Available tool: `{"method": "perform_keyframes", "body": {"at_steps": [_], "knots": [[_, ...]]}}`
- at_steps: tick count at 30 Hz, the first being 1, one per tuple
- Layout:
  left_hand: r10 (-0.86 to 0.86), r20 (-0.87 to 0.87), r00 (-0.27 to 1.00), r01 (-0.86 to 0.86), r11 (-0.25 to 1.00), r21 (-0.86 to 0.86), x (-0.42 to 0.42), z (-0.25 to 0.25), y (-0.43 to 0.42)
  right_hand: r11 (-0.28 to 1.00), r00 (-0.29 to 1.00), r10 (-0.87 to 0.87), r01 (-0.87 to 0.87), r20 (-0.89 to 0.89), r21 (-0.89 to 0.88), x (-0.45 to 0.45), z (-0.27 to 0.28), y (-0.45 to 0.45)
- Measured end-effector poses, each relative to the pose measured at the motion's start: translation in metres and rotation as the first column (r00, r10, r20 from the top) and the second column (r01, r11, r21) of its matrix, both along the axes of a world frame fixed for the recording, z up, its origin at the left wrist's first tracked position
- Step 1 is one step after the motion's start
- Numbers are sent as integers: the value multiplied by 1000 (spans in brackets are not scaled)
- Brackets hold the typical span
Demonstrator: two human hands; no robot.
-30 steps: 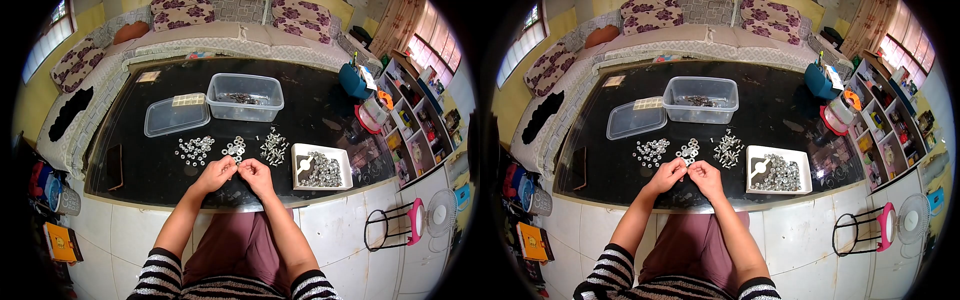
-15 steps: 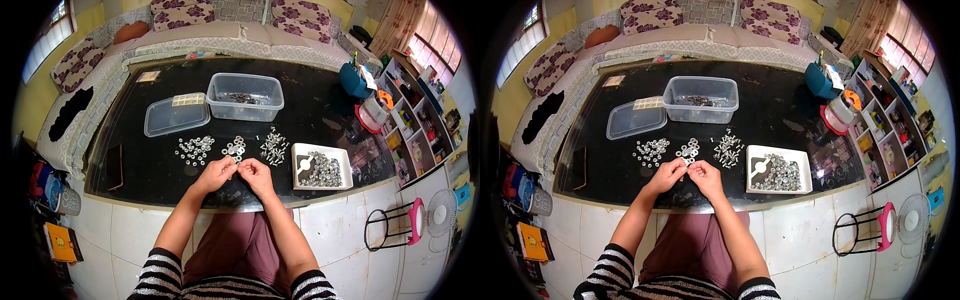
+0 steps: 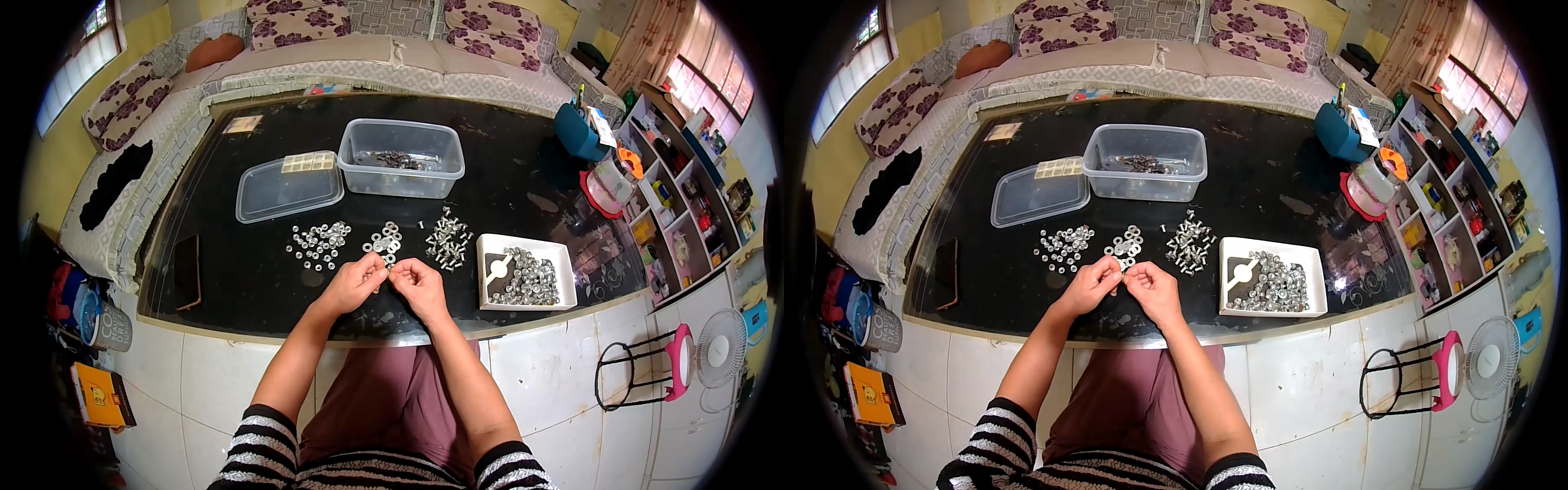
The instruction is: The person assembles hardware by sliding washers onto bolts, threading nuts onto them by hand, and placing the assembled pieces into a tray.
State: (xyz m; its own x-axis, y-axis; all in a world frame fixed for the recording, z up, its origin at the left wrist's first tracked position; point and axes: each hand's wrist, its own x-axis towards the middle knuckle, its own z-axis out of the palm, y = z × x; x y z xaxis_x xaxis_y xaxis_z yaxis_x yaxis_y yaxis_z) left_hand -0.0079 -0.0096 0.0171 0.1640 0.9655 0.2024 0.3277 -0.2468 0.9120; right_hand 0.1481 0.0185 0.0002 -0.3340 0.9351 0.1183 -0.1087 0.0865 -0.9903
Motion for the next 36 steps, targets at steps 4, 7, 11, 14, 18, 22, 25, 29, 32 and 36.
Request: {"method": "perform_keyframes", "body": {"at_steps": [4,7,11,14,18,22,25,29,32,36], "knots": [[-27,-20,999,28,998,49,-3,-10,5,1000,1000,5,-5,2,7,0,0,0],[11,57,998,-12,1000,4,0,0,0,1000,999,-8,8,-39,2,0,-4,1],[-7,12,1000,6,999,44,1,3,-2,1000,1000,-7,7,-24,-6,1,0,0],[1,1,1000,-1,1000,17,1,1,-1,1000,1000,-9,9,-4,10,0,-2,1],[-30,-52,998,33,998,62,-4,-11,6,1000,1000,3,-3,27,11,0,1,-1],[-25,34,999,23,998,52,-1,-7,4,1000,999,-10,10,-30,11,0,-2,1],[-1,27,1000,-1,998,60,1,0,-1,1000,999,-13,13,-43,7,0,-2,1],[1,2,1000,-1,1000,26,1,1,0,1000,1000,-18,18,12,24,0,1,0],[-7,-16,1000,7,999,38,0,-5,3,999,999,-14,13,29,34,-1,3,-2],[-1,-27,1000,3,998,62,1,-5,4,999,1000,-1,0,29,33,-1,1,-1]]}}
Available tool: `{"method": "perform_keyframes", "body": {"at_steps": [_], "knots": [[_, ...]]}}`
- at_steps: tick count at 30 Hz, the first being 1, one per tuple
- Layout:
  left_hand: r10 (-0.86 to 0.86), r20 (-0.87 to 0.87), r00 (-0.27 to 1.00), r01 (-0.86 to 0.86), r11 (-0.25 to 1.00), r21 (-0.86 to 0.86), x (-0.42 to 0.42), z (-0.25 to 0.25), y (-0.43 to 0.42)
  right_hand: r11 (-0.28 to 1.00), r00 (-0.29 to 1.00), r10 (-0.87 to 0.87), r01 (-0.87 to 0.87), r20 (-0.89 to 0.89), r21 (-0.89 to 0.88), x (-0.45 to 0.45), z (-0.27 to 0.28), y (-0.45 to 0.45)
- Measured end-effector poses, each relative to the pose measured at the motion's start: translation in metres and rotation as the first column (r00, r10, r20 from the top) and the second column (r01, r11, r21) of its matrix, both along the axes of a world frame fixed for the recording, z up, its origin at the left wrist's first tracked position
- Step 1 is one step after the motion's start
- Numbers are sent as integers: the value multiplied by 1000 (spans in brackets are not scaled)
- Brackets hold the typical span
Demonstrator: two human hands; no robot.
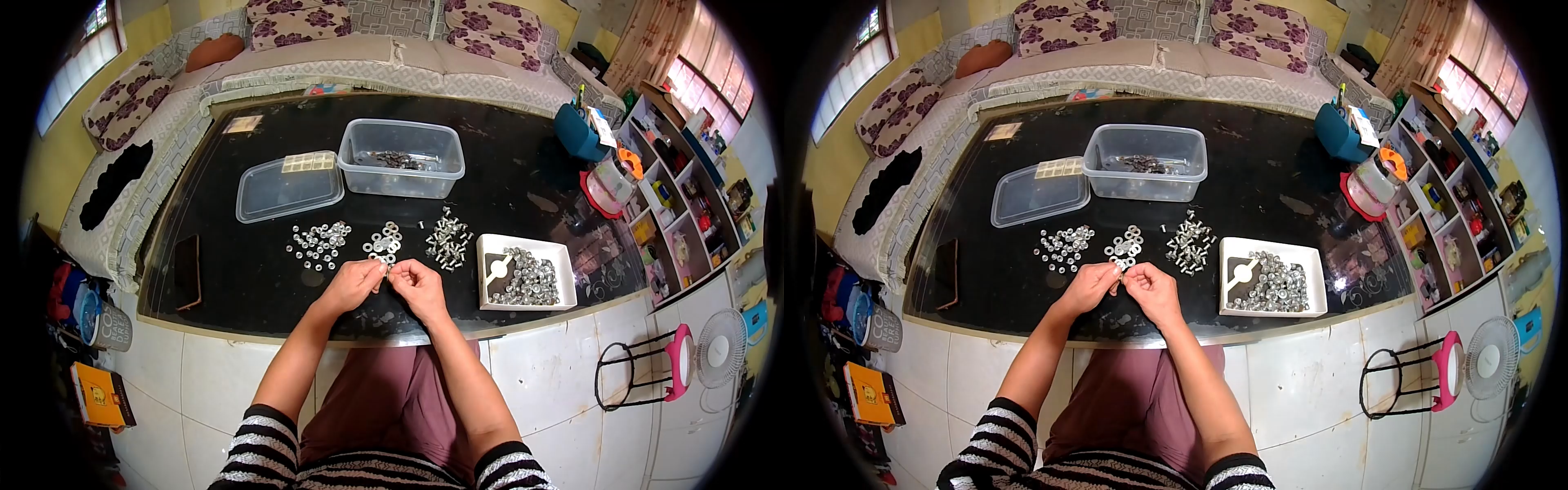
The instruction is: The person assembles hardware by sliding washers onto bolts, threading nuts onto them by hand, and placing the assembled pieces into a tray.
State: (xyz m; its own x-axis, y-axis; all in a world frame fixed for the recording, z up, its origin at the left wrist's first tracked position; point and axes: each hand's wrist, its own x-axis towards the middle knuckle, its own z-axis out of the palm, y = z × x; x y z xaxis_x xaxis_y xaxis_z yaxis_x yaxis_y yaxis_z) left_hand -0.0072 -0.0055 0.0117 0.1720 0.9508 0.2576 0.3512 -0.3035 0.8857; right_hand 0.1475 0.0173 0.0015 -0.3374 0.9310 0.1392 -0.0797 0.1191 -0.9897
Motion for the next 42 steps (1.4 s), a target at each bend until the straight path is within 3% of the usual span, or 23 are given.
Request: {"method": "perform_keyframes", "body": {"at_steps": [25,31,34,42], "knots": [[24,-58,998,-23,1000,19,0,-3,1,999,997,4,-6,-71,-41,0,-1,-1],[24,37,999,-23,999,-30,0,3,-3,997,989,17,-28,-146,-73,1,-4,1],[13,89,996,-16,999,32,-1,4,-4,996,989,25,-36,-144,-78,1,-4,1],[20,61,998,-15,996,-85,-2,2,-2,997,992,34,-43,-124,-66,0,-4,1]]}}
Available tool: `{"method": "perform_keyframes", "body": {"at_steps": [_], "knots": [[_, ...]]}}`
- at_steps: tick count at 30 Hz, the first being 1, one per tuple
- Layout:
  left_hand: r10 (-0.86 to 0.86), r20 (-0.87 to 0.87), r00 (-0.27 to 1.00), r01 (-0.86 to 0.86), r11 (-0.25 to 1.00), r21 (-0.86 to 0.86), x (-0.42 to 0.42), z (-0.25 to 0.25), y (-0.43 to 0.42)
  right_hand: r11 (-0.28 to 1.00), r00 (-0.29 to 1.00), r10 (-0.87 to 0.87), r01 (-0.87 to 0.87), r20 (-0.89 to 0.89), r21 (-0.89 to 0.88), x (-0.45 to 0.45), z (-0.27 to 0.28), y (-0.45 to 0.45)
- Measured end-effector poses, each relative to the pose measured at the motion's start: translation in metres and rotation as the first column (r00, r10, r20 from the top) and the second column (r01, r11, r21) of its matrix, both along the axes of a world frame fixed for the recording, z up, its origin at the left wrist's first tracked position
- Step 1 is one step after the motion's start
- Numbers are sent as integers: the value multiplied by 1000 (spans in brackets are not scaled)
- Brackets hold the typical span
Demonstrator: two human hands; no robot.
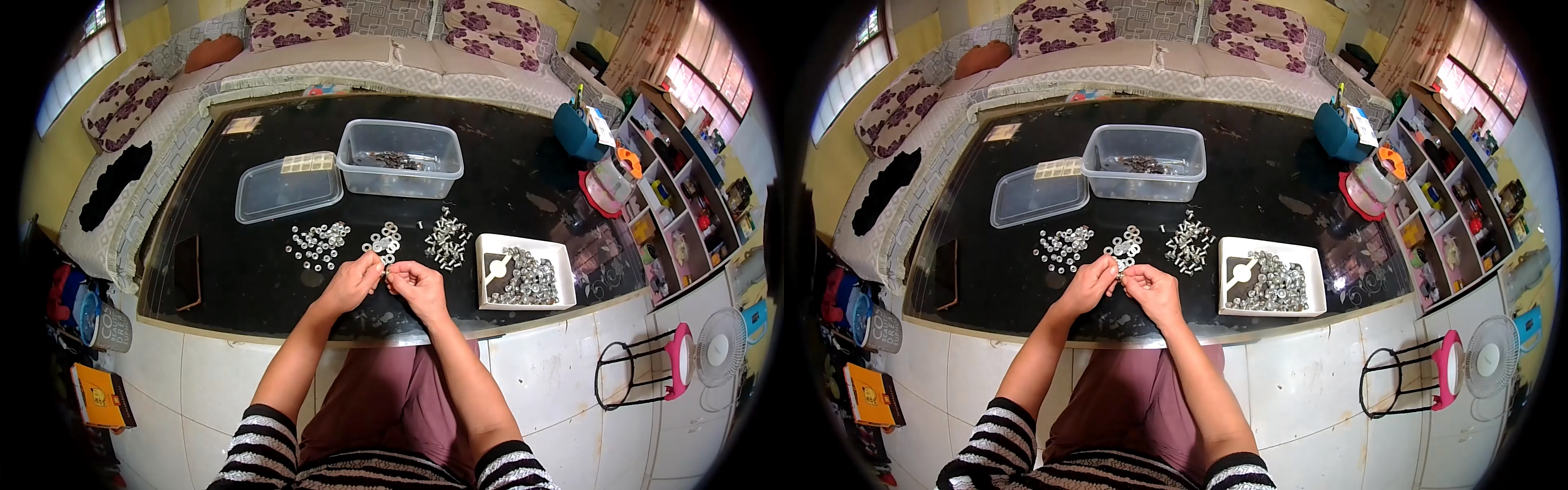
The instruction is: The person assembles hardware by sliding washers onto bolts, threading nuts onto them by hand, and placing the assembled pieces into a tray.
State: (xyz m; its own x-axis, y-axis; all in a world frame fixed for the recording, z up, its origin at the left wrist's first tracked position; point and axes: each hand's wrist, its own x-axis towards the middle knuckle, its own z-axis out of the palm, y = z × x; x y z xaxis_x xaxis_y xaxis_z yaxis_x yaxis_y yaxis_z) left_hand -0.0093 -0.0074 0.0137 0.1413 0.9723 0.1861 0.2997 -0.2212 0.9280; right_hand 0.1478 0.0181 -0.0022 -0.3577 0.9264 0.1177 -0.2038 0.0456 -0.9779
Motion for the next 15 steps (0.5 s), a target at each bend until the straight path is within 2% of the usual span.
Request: {"method": "perform_keyframes", "body": {"at_steps": [4,6,9,15], "knots": [[13,54,998,-14,1000,15,2,4,-2,1000,1000,-3,3,-1,-3,1,-1,1],[-23,-27,999,25,996,81,0,1,-1,1000,1000,0,0,-8,-5,1,-3,2],[-8,-11,1000,8,1000,18,3,4,-3,1000,1000,1,-1,-8,-11,0,-2,1],[0,-44,999,2,999,44,3,-2,2,1000,1000,9,-8,8,-9,0,1,0]]}}
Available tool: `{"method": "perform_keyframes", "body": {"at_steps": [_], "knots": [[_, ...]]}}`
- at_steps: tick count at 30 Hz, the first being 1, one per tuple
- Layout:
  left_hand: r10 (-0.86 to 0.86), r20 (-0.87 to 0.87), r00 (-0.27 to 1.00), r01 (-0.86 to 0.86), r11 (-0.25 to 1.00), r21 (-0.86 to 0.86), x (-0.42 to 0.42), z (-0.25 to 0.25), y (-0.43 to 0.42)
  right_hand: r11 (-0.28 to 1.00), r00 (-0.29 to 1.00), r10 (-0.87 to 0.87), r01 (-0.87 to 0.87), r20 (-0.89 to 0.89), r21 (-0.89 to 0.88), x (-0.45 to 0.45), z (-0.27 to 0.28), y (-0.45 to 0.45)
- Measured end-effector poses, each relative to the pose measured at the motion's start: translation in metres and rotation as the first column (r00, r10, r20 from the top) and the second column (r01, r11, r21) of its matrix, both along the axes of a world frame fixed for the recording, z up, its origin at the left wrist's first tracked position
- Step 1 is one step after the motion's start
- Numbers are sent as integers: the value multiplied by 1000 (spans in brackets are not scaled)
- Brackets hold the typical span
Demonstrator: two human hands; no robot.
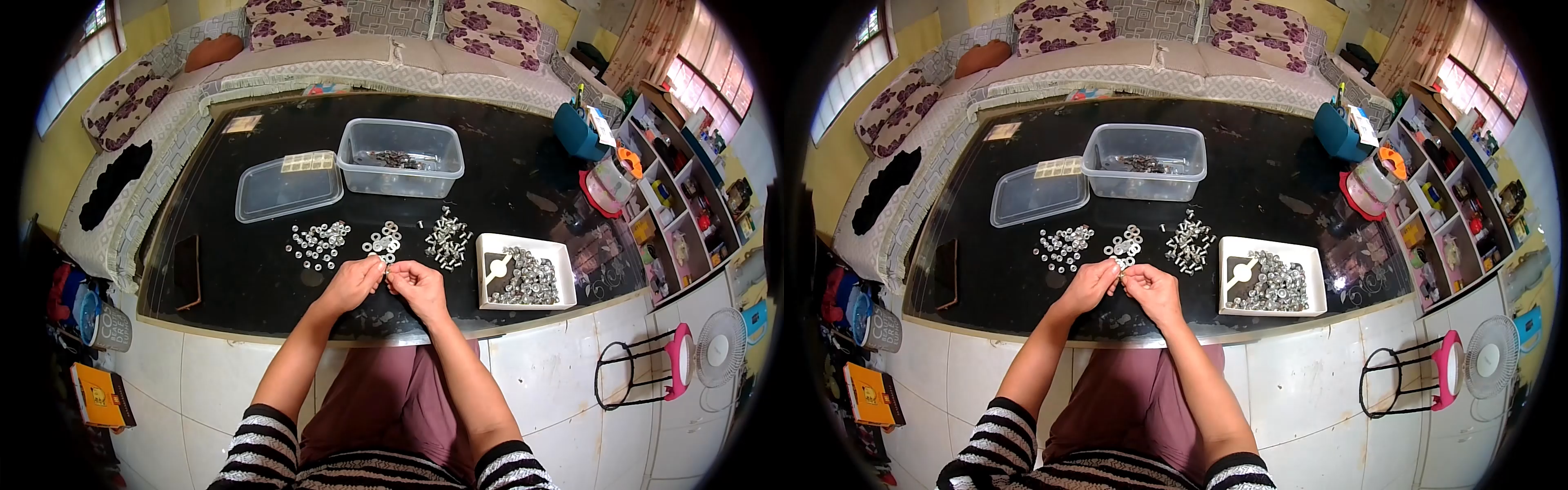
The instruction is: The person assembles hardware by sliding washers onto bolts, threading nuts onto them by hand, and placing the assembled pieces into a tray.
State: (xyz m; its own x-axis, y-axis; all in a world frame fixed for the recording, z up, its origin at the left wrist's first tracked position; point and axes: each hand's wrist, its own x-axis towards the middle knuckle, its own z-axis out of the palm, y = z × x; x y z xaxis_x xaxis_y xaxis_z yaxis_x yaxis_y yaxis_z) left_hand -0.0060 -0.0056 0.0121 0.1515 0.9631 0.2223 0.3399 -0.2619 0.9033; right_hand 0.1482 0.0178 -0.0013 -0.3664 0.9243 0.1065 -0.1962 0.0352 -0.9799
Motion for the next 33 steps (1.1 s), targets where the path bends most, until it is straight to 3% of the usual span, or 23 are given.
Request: {"method": "perform_keyframes", "body": {"at_steps": [10,13,20,25,28,33], "knots": [[3,20,1000,-3,1000,-22,-1,6,-4,1000,1000,-14,14,-5,4,0,0,1],[7,-13,1000,-6,999,48,0,9,-6,1000,1000,-6,6,-24,-2,1,2,0],[-20,18,1000,21,999,-28,-3,-5,1,1000,1000,7,-8,27,13,0,-1,0],[5,66,998,-3,999,-35,-1,8,-5,1000,999,-13,13,-40,-3,0,-2,1],[-38,6,999,38,998,48,-2,9,-6,1000,999,-3,2,-47,-9,1,0,1],[0,60,998,3,999,-54,-2,4,-4,1000,999,-3,3,-37,-2,1,-3,2]]}}
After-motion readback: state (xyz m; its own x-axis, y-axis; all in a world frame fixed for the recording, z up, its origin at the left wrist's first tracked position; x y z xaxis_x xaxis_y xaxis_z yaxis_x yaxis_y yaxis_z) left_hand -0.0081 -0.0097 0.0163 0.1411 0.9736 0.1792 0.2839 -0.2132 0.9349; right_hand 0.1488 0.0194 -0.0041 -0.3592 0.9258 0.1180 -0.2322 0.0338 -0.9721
